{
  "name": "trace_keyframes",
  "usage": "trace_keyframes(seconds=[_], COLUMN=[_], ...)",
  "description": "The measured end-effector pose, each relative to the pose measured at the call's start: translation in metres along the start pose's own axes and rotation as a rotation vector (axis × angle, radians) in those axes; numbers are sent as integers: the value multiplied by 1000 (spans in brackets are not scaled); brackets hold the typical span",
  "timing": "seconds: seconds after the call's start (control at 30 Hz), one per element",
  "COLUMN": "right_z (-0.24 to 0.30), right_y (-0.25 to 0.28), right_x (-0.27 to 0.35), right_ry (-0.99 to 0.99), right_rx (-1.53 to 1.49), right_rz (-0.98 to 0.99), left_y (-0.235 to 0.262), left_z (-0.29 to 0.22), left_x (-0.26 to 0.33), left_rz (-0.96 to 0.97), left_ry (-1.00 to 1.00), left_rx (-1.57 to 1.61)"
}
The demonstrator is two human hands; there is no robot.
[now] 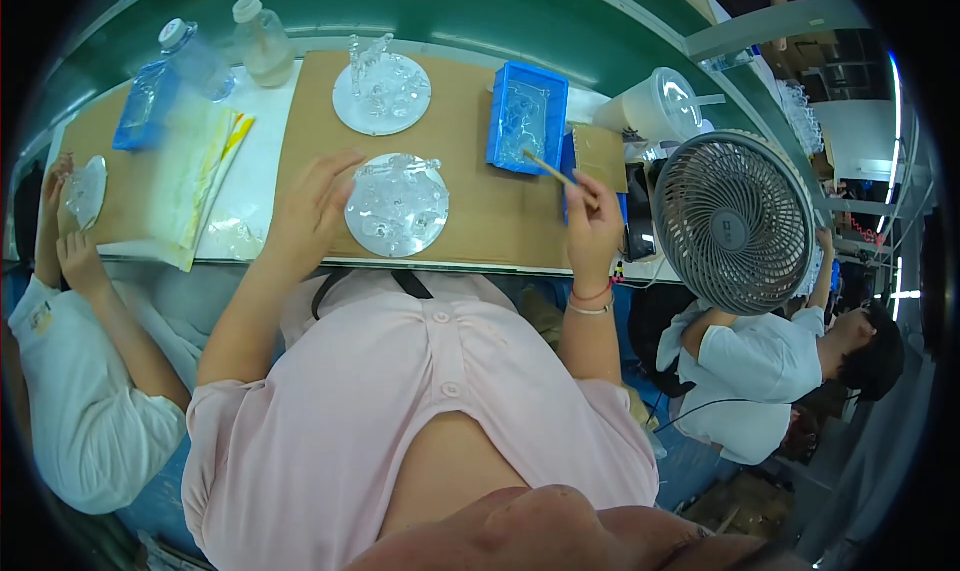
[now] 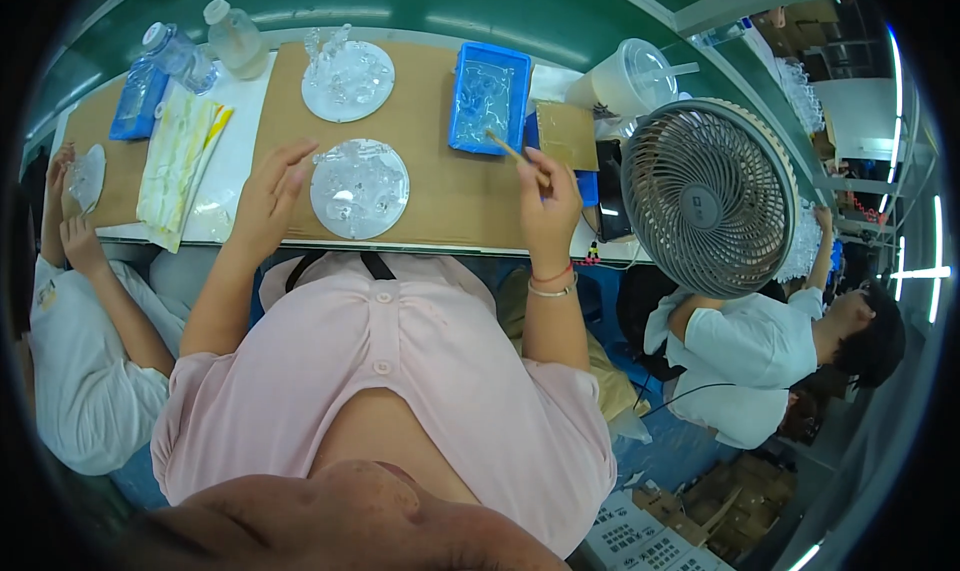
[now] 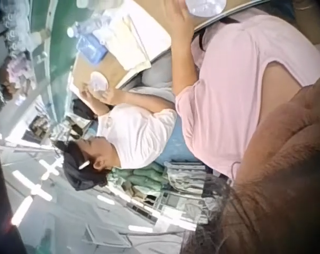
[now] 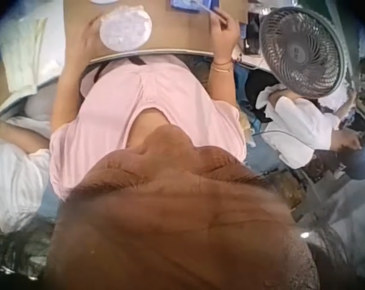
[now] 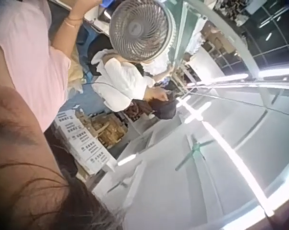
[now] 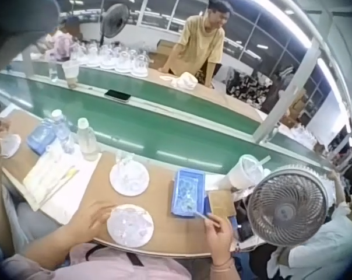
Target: Applying adhesive to a circular base and attaching decorative crystal components to assemble a light fixture.
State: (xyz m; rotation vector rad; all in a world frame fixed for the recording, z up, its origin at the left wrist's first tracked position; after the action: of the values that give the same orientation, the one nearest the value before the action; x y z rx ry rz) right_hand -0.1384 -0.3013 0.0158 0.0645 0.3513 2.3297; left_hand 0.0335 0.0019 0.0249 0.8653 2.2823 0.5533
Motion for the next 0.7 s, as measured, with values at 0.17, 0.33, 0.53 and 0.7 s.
trace_keyframes(seconds=[0.17,0.33,0.53,0.7], right_z=[66,72,65,60], right_y=[-29,-38,-36,-20], right_x=[-26,-42,-45,-46], right_ry=[310,332,398,351], right_rx=[419,427,456,299], right_rz=[-110,-121,-163,-195], left_y=[-15,-23,-32,-17], left_z=[-6,0,1,12], left_x=[-8,-14,-25,-24], left_rz=[3,-151,-123,-117], left_ry=[-53,-182,-134,2], left_rx=[-18,-84,6,71])
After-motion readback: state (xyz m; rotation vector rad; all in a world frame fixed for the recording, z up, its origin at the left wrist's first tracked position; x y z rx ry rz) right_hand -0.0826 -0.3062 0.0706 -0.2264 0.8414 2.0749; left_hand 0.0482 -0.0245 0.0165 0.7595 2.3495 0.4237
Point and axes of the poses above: each hand's wrist, its own x-axis away from the middle knuckle, its own y-axis out of the back of the hand, z = x × y, the point moved 9 cm from there along -x, towards the middle knuckle, and after that the axes turned 13 degrees about -y, right-handed, at the moved point
